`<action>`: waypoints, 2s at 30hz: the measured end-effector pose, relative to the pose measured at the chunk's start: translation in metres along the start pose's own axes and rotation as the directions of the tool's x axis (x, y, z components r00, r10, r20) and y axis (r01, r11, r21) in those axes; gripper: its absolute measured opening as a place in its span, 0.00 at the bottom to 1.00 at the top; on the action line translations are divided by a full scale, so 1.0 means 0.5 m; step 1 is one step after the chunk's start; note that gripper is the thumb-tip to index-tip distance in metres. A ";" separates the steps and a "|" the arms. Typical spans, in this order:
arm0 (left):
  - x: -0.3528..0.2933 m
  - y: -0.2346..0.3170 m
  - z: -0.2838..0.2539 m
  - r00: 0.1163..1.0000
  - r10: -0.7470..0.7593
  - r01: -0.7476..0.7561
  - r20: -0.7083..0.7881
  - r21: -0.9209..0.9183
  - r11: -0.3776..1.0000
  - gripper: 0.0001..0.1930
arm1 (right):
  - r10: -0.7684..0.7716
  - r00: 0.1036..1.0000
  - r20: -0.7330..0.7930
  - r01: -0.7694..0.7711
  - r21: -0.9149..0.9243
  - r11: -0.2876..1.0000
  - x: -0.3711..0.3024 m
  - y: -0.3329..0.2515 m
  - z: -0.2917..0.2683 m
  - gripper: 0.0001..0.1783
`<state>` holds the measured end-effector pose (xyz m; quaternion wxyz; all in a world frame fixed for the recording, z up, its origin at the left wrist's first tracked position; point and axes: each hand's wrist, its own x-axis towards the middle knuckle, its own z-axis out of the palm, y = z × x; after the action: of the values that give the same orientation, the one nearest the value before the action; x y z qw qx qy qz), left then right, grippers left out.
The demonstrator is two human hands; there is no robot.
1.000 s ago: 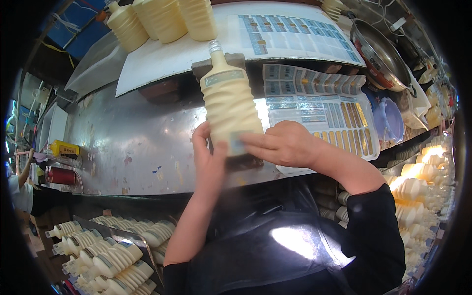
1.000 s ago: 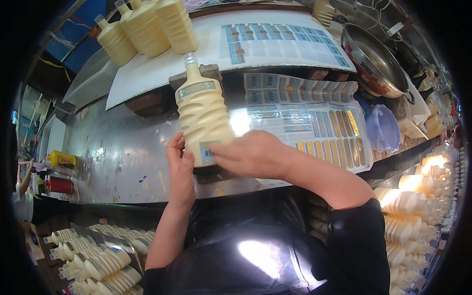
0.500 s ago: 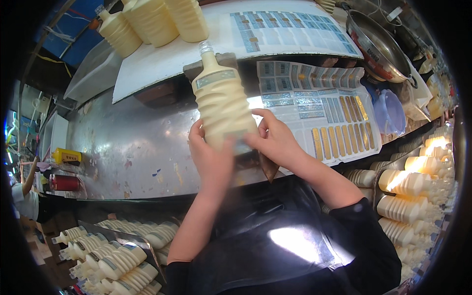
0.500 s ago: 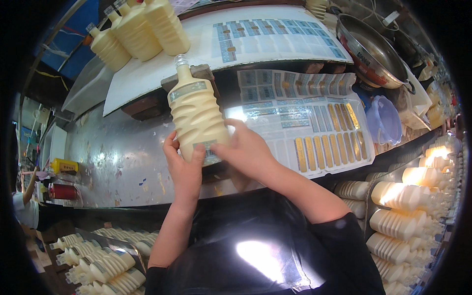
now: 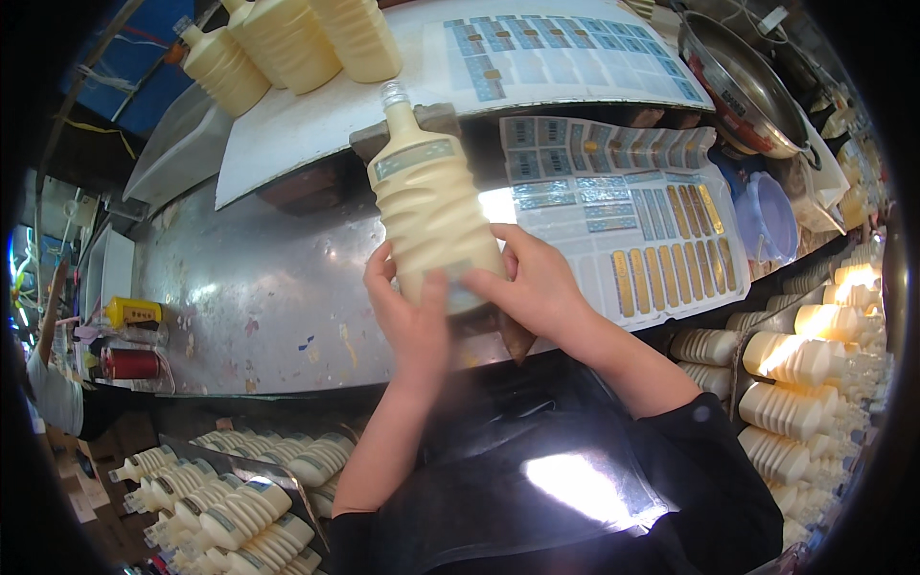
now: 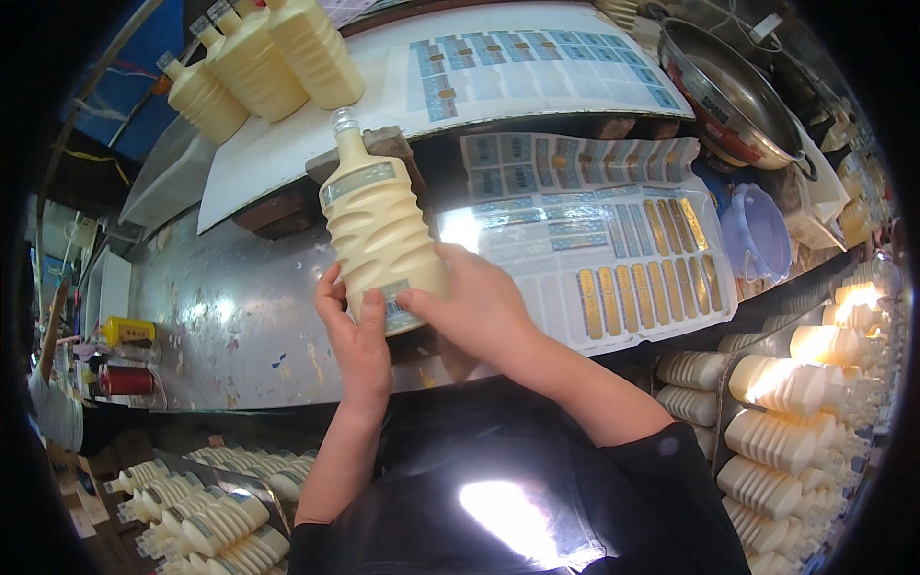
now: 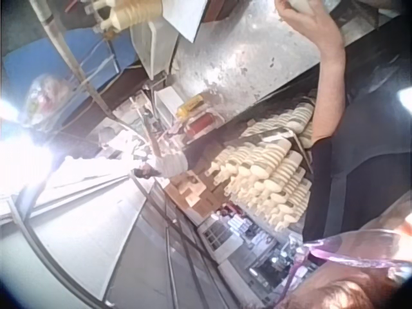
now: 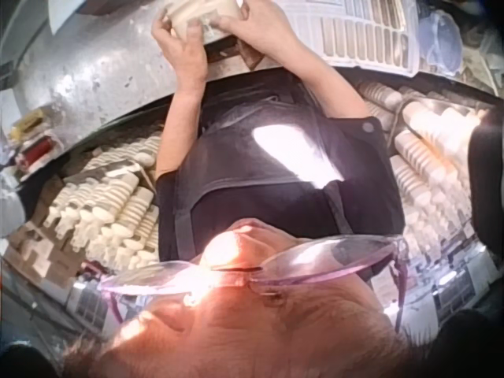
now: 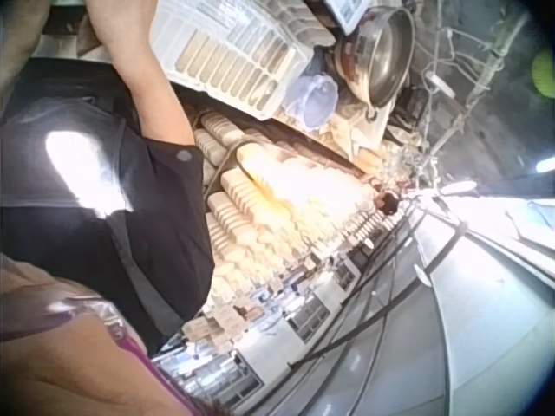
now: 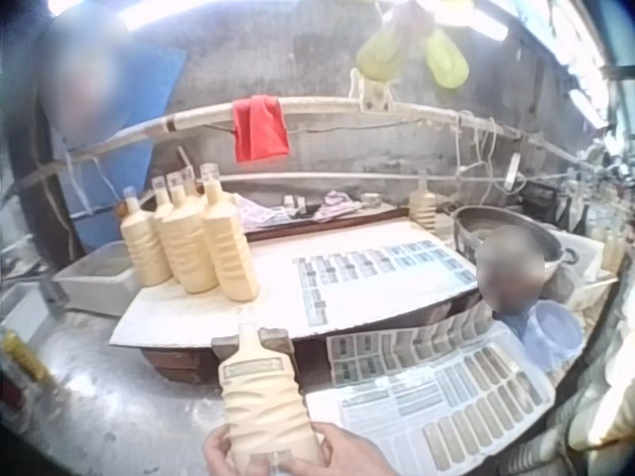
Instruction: The person applies labels to cream-colored plastic bottles. They peel each label from a sheet, place it on the bottle, and smooth it down with their fingers. Finished bottles are set aside on the table.
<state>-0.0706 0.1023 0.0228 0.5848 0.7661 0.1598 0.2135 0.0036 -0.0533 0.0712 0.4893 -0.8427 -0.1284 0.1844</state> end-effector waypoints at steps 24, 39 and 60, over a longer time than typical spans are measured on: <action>-0.016 -0.013 -0.007 0.999 0.015 -0.010 0.050 -0.100 0.995 0.37 | -0.021 0.999 0.033 0.022 -0.025 0.999 -0.015 -0.037 -0.014 0.34; -0.009 0.007 -0.022 0.990 -0.063 0.103 0.124 -0.346 0.932 0.29 | -0.007 0.993 0.120 -0.010 0.146 0.989 0.006 0.029 -0.021 0.33; -0.010 -0.018 -0.002 0.998 0.047 -0.038 0.032 -0.247 0.968 0.36 | -0.079 0.997 0.008 0.079 -0.088 0.993 -0.021 -0.035 -0.008 0.29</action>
<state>-0.0756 0.1030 0.0136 0.6735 0.6948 0.1047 0.2296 -0.0046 -0.0520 0.0904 0.4584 -0.8572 -0.1706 0.1610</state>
